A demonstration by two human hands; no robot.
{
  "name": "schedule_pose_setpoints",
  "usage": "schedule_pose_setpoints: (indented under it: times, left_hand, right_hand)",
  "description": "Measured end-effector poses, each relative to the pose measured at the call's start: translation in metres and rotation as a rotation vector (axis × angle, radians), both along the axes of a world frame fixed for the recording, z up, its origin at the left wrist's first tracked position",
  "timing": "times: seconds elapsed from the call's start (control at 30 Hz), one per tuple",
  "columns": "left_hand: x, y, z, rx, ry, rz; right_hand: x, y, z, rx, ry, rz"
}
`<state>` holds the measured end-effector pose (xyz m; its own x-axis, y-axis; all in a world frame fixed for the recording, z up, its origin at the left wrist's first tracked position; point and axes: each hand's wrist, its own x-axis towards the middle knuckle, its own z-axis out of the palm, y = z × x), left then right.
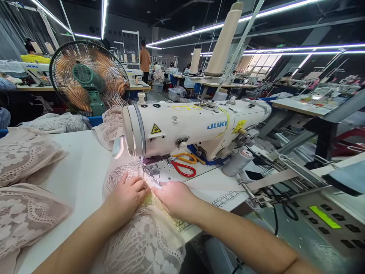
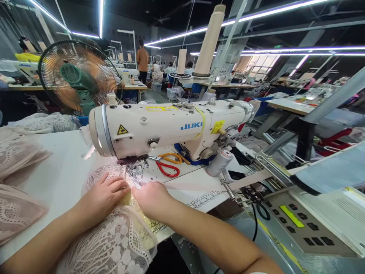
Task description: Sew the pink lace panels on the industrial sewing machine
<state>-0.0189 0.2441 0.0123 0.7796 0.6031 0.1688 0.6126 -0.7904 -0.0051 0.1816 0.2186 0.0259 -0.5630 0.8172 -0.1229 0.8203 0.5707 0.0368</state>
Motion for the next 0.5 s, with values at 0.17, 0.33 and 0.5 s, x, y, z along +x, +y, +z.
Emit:
schedule_pose_setpoints:
  times: [0.17, 0.33, 0.5]
  left_hand:
    - [-0.005, 0.012, 0.001, -0.021, 0.041, 0.018]
    - [-0.01, 0.022, -0.004, 0.019, 0.032, 0.037]
    - [-0.01, 0.027, -0.004, 0.07, 0.029, 0.081]
  right_hand:
    - [-0.015, 0.004, 0.019, -0.126, -0.129, -0.035]
    - [-0.023, 0.01, 0.019, -0.151, -0.167, -0.067]
    - [-0.027, 0.015, 0.005, -0.06, -0.112, -0.077]
